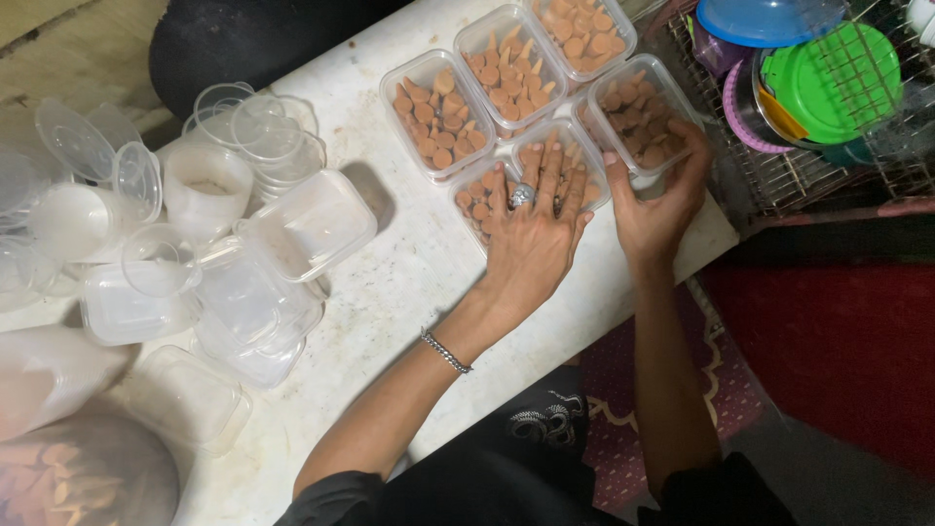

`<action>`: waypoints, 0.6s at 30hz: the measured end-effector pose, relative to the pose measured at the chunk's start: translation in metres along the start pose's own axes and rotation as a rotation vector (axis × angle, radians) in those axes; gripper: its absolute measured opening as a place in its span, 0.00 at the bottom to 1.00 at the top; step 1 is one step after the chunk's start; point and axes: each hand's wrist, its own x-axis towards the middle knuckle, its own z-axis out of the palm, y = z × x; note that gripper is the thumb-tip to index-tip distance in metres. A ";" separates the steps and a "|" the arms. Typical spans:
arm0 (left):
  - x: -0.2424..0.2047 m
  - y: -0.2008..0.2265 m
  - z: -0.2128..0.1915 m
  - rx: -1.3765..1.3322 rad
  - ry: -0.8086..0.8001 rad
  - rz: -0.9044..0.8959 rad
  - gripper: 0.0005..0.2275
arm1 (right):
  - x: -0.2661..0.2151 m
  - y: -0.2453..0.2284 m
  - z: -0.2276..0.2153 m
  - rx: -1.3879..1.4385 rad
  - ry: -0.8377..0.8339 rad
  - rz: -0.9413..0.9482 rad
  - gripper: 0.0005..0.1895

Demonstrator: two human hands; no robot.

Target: The person places incense cones into small clear containers by hand and سپس moves the containers to the side.

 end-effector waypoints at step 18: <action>-0.030 -0.032 -0.042 -0.236 0.376 -0.165 0.12 | -0.075 -0.070 -0.026 -0.052 -0.099 0.001 0.17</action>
